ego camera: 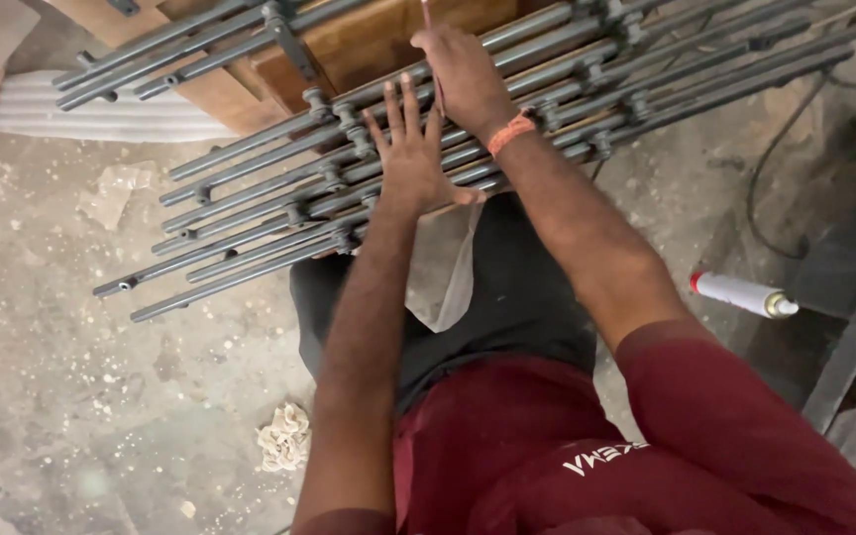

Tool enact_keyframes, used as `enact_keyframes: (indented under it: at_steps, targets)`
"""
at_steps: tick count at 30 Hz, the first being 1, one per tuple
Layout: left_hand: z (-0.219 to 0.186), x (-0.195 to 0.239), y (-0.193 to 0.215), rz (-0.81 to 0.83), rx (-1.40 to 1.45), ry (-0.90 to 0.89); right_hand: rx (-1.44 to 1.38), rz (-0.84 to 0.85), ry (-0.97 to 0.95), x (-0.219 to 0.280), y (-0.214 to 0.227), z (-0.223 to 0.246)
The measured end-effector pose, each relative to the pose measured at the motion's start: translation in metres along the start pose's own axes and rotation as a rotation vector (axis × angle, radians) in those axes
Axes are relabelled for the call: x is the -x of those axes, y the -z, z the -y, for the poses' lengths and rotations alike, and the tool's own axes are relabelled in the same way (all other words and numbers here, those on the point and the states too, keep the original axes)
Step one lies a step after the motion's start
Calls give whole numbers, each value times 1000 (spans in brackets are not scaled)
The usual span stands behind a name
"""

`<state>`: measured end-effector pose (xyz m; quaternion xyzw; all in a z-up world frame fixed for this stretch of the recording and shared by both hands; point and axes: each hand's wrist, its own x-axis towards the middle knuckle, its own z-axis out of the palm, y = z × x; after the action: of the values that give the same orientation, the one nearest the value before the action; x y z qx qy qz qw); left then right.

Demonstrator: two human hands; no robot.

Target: The person sits on the floor with a metal pipe assembly across their lap and paints the pipes and joints using a paintbrush, steadying the frame with the other hand. They briefly pick up a spray can from the floor and set it back down, then resume brushing the pipes.

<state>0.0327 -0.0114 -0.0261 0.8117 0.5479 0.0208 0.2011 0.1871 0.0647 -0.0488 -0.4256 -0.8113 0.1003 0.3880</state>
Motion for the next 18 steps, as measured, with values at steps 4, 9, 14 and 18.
enact_keyframes:
  at_steps: [4, 9, 14, 18]
  targets:
    - [-1, -2, -2, -31, -8, 7, 55, 43, 10, -2, 3, 0]
    - [-8, -3, -2, 15, -55, 54, 21, 32, 28, -1, 4, 2]
    - [-4, -5, -12, 22, -99, 67, -4, 60, -12, -2, 3, -3]
    - [0, -1, -17, -73, -86, -2, -41, 46, 21, -3, 4, -5]
